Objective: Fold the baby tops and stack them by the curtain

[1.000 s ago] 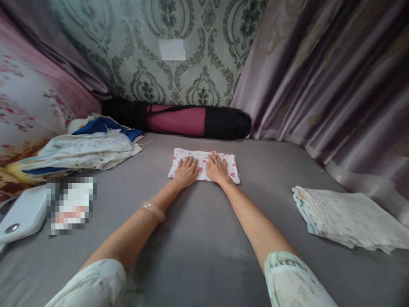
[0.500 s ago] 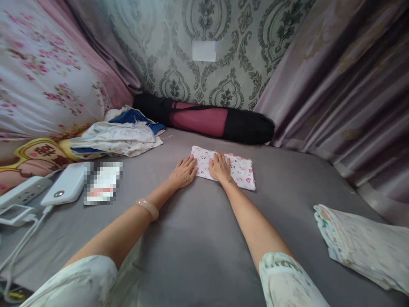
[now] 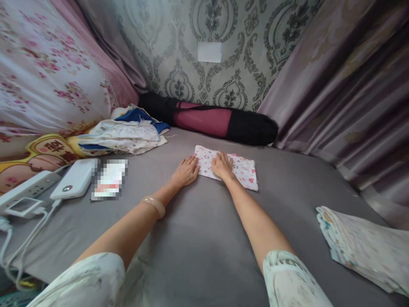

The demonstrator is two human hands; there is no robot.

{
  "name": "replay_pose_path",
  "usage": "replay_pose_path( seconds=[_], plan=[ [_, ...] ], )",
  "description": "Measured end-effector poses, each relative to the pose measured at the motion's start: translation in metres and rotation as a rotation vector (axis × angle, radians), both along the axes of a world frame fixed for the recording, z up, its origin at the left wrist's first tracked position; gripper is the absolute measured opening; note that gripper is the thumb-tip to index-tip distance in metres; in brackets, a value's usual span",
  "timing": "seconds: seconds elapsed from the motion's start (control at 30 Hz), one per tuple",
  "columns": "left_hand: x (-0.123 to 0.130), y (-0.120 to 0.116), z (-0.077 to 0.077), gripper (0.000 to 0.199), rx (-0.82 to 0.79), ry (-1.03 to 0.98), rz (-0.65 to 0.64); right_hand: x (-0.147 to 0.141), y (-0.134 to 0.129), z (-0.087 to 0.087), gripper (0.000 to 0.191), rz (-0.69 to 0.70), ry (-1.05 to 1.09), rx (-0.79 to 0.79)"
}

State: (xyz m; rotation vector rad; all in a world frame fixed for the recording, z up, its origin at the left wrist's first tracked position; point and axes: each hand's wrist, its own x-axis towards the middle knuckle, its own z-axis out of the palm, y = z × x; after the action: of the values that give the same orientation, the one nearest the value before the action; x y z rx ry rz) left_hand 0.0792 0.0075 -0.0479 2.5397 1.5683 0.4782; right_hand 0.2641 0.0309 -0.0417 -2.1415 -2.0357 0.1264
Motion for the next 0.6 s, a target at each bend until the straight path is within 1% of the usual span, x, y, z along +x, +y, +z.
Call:
replay_pose_path(
  seconds=[0.17, 0.3, 0.47, 0.6],
  plan=[
    [-0.001, 0.002, -0.004, 0.051, 0.015, -0.019, 0.032, -0.021, 0.009, 0.004, 0.055, 0.076, 0.022, 0.011],
    [-0.001, 0.003, -0.005, 0.050, 0.027, -0.026, 0.044, -0.035, 0.013, 0.000, 0.055, 0.103, 0.026, 0.042],
    [-0.001, 0.003, -0.005, 0.047, 0.030, -0.060, 0.053, -0.039, 0.010, -0.009, 0.056, 0.109, 0.013, 0.092],
    [-0.002, 0.003, -0.004, 0.044, 0.041, -0.085, 0.061, -0.039, 0.010, -0.011, 0.056, 0.108, 0.004, 0.108]
  ],
)
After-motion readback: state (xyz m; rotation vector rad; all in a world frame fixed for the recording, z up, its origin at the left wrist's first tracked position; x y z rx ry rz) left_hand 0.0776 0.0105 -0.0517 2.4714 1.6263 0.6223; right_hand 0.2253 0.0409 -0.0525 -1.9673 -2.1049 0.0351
